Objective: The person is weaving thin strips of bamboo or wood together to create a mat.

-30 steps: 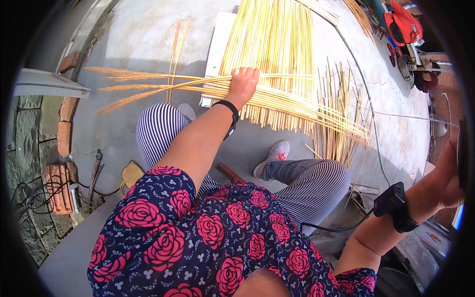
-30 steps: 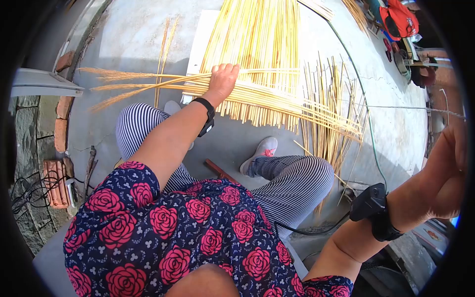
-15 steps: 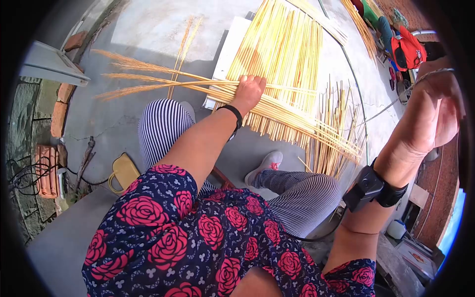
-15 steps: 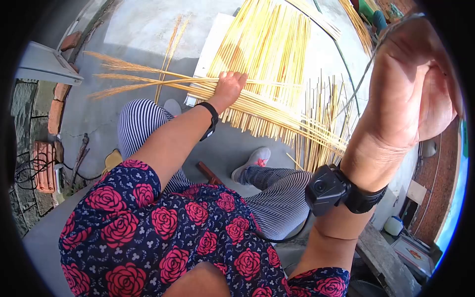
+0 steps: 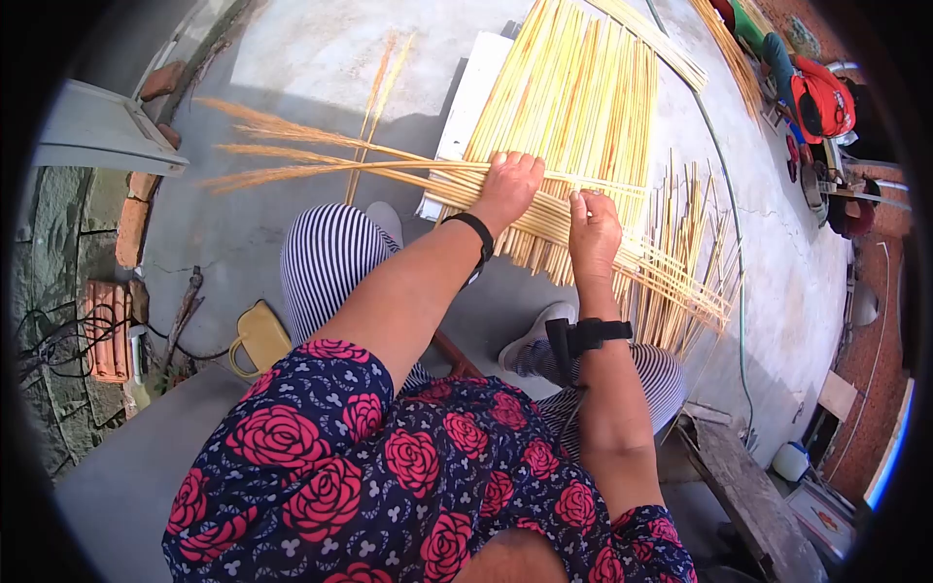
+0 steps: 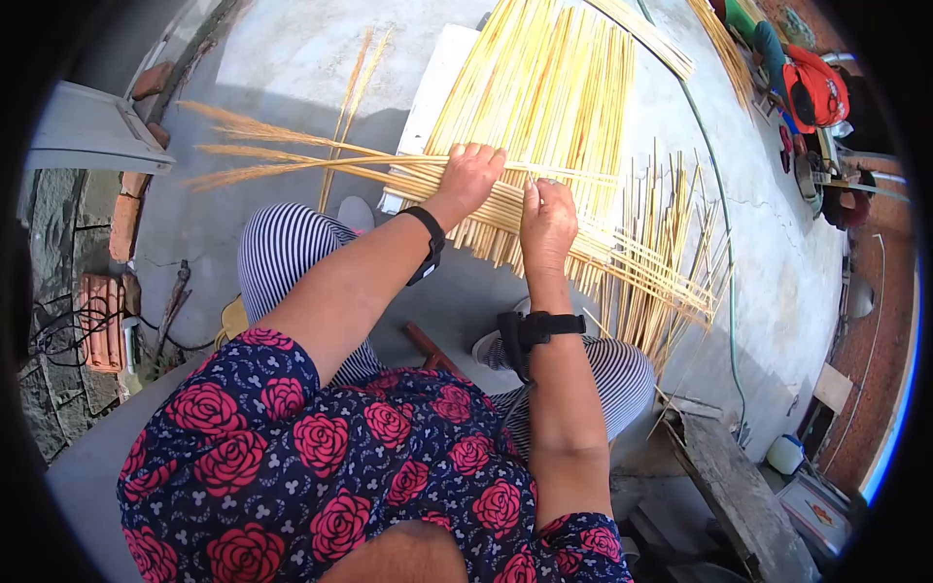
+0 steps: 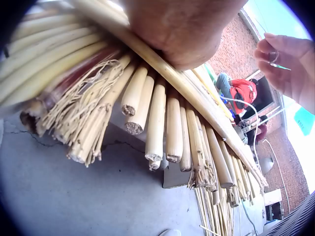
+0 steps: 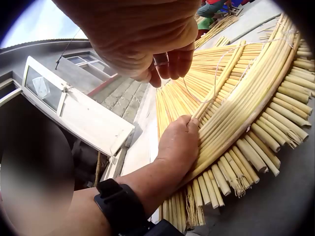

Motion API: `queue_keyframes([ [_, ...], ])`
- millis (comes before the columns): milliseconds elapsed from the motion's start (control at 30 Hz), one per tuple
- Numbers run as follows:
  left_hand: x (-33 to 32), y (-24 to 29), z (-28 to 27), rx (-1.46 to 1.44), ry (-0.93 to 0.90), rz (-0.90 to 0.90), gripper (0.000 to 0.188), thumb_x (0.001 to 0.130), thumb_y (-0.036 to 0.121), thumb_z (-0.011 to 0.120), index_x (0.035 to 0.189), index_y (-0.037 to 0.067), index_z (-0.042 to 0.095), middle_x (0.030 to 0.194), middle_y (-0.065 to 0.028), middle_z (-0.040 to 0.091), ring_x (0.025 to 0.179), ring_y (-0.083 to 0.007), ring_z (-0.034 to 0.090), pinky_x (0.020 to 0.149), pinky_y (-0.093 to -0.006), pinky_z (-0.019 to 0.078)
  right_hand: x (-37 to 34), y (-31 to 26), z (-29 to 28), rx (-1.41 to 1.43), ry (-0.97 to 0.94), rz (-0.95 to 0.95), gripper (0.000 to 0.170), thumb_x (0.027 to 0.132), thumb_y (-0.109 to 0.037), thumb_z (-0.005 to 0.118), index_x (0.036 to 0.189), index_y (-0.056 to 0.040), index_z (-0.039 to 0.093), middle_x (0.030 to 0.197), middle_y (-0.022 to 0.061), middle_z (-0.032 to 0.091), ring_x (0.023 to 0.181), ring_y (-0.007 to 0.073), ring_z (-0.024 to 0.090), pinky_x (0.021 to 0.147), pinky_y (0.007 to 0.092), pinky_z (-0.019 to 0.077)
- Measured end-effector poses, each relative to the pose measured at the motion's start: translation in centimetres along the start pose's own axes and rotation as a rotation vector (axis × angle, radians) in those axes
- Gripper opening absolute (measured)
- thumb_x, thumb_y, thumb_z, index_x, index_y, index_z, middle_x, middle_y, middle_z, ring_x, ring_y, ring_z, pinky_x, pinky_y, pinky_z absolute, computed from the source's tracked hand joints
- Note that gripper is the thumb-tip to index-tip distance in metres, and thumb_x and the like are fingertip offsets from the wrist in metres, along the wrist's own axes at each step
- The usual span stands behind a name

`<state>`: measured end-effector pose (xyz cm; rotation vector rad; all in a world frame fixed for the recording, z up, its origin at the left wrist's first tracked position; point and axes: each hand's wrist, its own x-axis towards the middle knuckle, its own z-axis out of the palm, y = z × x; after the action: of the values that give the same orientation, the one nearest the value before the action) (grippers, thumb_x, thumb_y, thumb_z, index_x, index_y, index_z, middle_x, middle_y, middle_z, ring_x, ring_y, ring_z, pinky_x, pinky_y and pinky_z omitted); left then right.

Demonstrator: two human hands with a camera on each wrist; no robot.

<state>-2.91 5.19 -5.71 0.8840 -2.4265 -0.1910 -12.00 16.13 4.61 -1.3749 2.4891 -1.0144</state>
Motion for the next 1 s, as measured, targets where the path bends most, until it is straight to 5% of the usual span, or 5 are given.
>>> queue_keyframes([
  [267,0.1,0.1,-0.4,0.011,-0.058,0.001,0.030,0.083,0.011,0.053,0.111,0.008,0.062,0.087,-0.0047,0.058,0.090,-0.0220,0.055,0.081,-0.0391,0.0386,-4.1,6.3,3.5,-0.275,-0.154,-0.261,0.022,0.092,-0.022,0.053,0.096,-0.0030,0.063,0.128,0.0096,0.056,0.115,0.0302,0.050,0.095,0.0407,0.0413],
  [433,0.6,0.1,-0.5,0.009,-0.069,0.018,0.017,0.082,0.010,0.052,0.097,0.009,0.060,0.084,-0.0056,0.058,0.088,-0.0232,0.055,0.080,-0.0387,0.0392,-3.6,5.7,3.6,-0.310,-0.174,-0.181,0.023,0.092,-0.025,0.052,0.096,-0.0049,0.063,0.129,0.0057,0.056,0.116,0.0275,0.050,0.092,0.0402,0.0422],
  [467,0.7,0.0,-0.6,0.010,-0.107,0.028,0.030,0.084,0.011,0.054,0.112,0.008,0.061,0.085,-0.0049,0.058,0.089,-0.0225,0.055,0.078,-0.0389,0.0383,-3.6,5.8,3.7,-0.314,-0.171,-0.174,0.023,0.092,-0.025,0.052,0.096,-0.0053,0.063,0.129,0.0052,0.056,0.116,0.0269,0.050,0.091,0.0400,0.0424],
  [600,1.1,0.1,-1.1,0.016,-0.267,-0.015,0.026,0.087,0.012,0.049,0.110,0.010,0.060,0.095,-0.0066,0.058,0.099,-0.0227,0.053,0.087,-0.0386,0.0374,-3.5,5.6,3.7,-0.302,-0.130,-0.194,0.020,0.091,-0.024,0.054,0.095,-0.0074,0.064,0.124,0.0024,0.060,0.114,0.0253,0.050,0.090,0.0403,0.0427],
  [1000,2.1,0.0,-1.5,-0.022,-0.376,0.189,0.027,0.088,0.019,0.055,0.114,0.013,0.062,0.091,-0.0051,0.059,0.094,-0.0229,0.055,0.082,-0.0384,0.0382,-4.1,6.6,4.6,-0.262,-0.137,-0.129,0.023,0.093,-0.029,0.049,0.098,-0.0111,0.062,0.129,-0.0013,0.056,0.122,0.0224,0.045,0.093,0.0393,0.0395],
])
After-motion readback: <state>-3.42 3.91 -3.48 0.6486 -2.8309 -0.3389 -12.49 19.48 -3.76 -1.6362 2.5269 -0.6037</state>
